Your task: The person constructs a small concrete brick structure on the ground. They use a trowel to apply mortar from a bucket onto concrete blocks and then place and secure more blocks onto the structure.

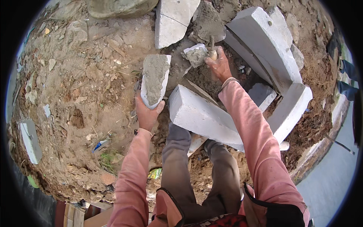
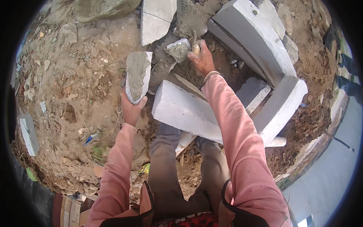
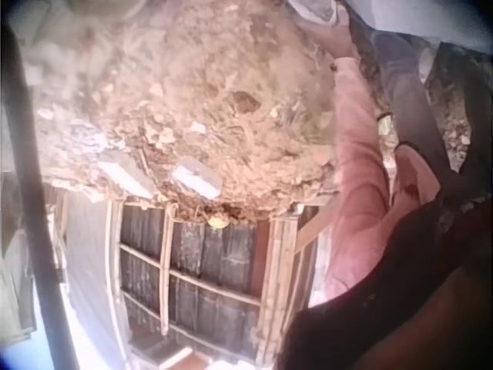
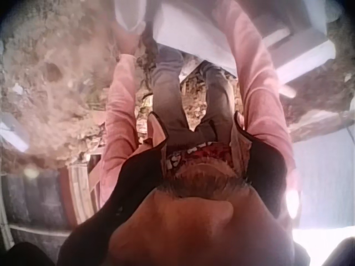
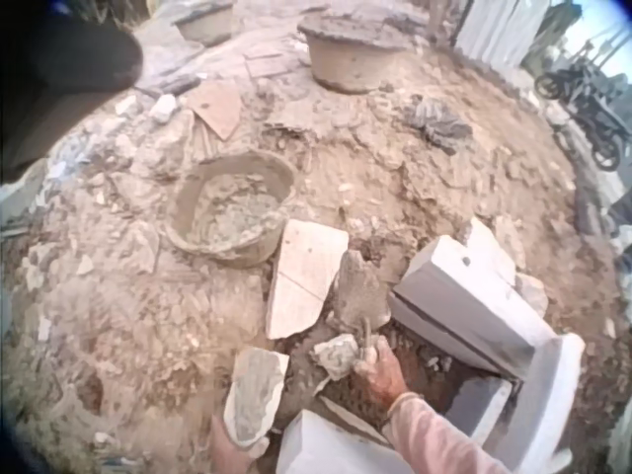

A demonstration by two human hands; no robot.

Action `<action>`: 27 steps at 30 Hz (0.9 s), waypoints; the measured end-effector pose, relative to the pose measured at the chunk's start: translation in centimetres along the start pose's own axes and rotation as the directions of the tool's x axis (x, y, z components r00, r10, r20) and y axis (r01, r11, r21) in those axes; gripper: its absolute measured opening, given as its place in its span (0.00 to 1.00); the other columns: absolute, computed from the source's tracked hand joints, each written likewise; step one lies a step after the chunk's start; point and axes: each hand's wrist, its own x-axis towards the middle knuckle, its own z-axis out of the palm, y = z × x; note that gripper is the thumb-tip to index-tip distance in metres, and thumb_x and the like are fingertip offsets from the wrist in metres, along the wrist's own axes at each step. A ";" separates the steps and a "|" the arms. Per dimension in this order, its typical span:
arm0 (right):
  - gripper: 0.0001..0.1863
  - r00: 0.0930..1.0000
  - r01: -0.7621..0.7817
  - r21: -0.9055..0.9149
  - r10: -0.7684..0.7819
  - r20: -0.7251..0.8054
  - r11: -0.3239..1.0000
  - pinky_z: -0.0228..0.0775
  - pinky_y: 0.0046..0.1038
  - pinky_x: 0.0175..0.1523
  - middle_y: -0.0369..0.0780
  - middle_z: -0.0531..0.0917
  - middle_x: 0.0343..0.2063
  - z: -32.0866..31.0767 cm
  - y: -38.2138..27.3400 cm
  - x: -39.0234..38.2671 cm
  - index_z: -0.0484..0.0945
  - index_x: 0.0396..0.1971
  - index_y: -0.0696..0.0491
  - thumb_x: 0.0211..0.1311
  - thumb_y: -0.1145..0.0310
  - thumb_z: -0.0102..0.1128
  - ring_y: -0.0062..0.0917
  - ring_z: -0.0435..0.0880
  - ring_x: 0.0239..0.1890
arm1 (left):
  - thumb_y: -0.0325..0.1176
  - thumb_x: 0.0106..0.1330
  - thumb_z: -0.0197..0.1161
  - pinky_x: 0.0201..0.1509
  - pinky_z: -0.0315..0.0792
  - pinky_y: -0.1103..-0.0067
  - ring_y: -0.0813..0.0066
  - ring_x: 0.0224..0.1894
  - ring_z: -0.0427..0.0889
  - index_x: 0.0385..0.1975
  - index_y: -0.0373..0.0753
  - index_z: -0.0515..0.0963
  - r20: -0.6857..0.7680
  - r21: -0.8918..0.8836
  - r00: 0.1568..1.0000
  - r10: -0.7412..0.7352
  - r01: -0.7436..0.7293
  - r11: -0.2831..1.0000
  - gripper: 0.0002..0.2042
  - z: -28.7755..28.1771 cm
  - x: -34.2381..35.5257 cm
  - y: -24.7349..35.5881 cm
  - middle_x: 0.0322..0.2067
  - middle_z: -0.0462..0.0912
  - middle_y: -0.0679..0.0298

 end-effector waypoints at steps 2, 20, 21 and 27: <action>0.24 0.998 -0.051 0.087 0.048 0.034 0.995 0.68 0.31 0.51 0.40 0.78 0.38 0.5 0.7 0.6 0.70 0.48 0.53 0.52 0.66 0.67 0.27 0.76 0.42 | 0.31 0.45 0.78 0.59 0.67 0.69 0.62 0.52 0.74 0.56 0.31 0.65 0.015 -0.018 1.000 0.014 -0.014 1.000 0.37 -0.5 -0.2 -0.3 0.49 0.74 0.53; 0.26 0.978 0.202 -0.361 -0.208 0.023 0.910 0.73 0.35 0.39 0.48 0.80 0.28 -4.7 -13.3 6.5 0.71 0.46 0.57 0.60 0.51 0.64 0.35 0.81 0.31 | 0.30 0.43 0.77 0.57 0.68 0.67 0.56 0.52 0.75 0.53 0.32 0.68 -0.012 0.082 1.000 -0.007 0.008 0.997 0.35 -2.6 0.5 2.9 0.48 0.74 0.52; 0.24 0.959 0.281 -0.396 -0.271 0.081 0.874 0.73 0.34 0.39 0.48 0.80 0.27 -4.8 -13.6 4.0 0.72 0.48 0.56 0.63 0.53 0.62 0.37 0.81 0.32 | 0.30 0.43 0.77 0.57 0.68 0.66 0.54 0.52 0.74 0.53 0.32 0.68 -0.016 0.118 1.000 0.002 0.000 0.993 0.35 -2.8 0.3 3.0 0.48 0.74 0.52; 0.18 0.834 0.261 -0.448 0.034 0.551 0.855 0.72 0.41 0.42 0.50 0.80 0.32 -9.0 -12.3 -7.2 0.72 0.48 0.56 0.64 0.60 0.56 0.48 0.81 0.37 | 0.36 0.42 0.77 0.56 0.69 0.63 0.48 0.54 0.72 0.56 0.32 0.66 0.070 0.368 0.996 -0.048 0.019 0.930 0.38 -2.4 1.3 5.8 0.49 0.72 0.48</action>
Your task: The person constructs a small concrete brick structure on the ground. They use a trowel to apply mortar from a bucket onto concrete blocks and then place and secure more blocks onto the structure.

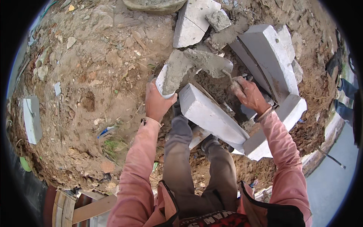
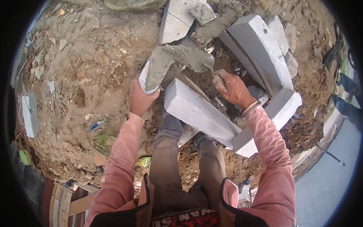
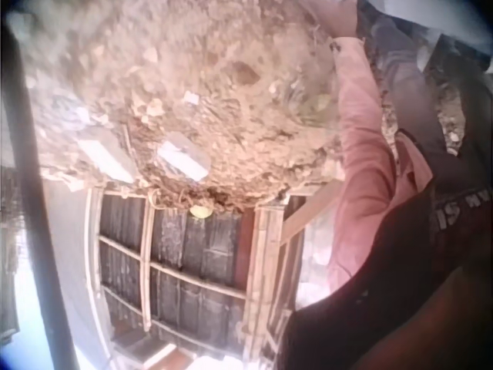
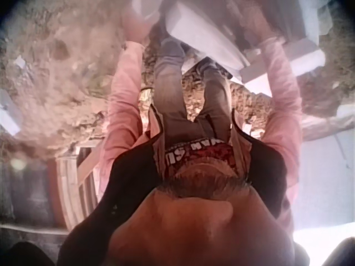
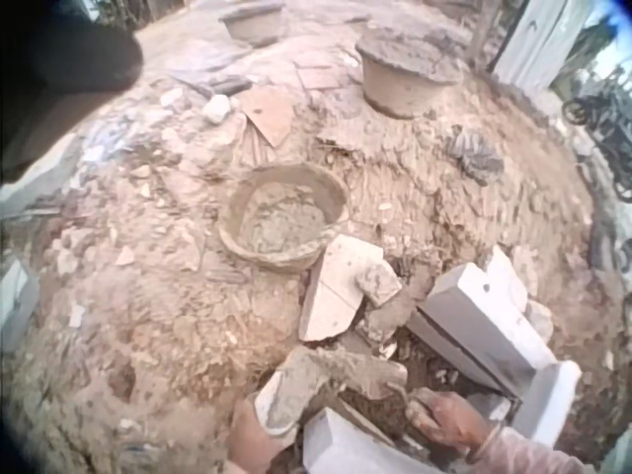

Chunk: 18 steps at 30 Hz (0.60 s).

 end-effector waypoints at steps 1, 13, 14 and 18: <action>0.18 0.999 0.041 -0.067 -0.041 -0.012 0.997 0.73 0.41 0.43 0.50 0.80 0.33 0.4 0.4 -1.0 0.72 0.48 0.57 0.64 0.60 0.55 0.48 0.81 0.37 | 0.37 0.42 0.76 0.56 0.70 0.63 0.48 0.54 0.72 0.56 0.31 0.65 0.024 0.036 1.000 -0.013 0.012 0.999 0.39 -0.2 0.1 0.6 0.50 0.71 0.48; 0.18 0.994 0.053 -0.382 -0.011 0.112 0.922 0.75 0.43 0.42 0.52 0.82 0.34 1.5 -0.3 0.4 0.75 0.49 0.58 0.65 0.62 0.54 0.48 0.81 0.37 | 0.44 0.45 0.75 0.58 0.70 0.64 0.46 0.54 0.73 0.49 0.27 0.65 0.166 0.269 0.963 -0.212 0.163 0.949 0.36 0.4 -0.1 4.7 0.50 0.71 0.45; 0.17 0.997 0.049 -0.372 -0.023 0.075 0.927 0.74 0.45 0.41 0.52 0.82 0.31 2.1 1.7 1.1 0.76 0.47 0.57 0.66 0.60 0.53 0.49 0.81 0.35 | 0.44 0.45 0.75 0.57 0.70 0.63 0.46 0.54 0.73 0.49 0.27 0.65 0.176 0.280 0.960 -0.217 0.163 0.946 0.36 0.5 -0.2 4.8 0.50 0.71 0.45; 0.17 1.000 0.011 -0.342 -0.012 0.001 0.940 0.74 0.48 0.41 0.53 0.82 0.25 4.7 6.5 3.9 0.77 0.43 0.56 0.68 0.57 0.50 0.51 0.82 0.33 | 0.43 0.45 0.75 0.56 0.71 0.62 0.46 0.53 0.74 0.49 0.28 0.66 0.169 0.274 0.965 -0.199 0.148 0.950 0.36 -0.1 -1.2 3.5 0.50 0.72 0.45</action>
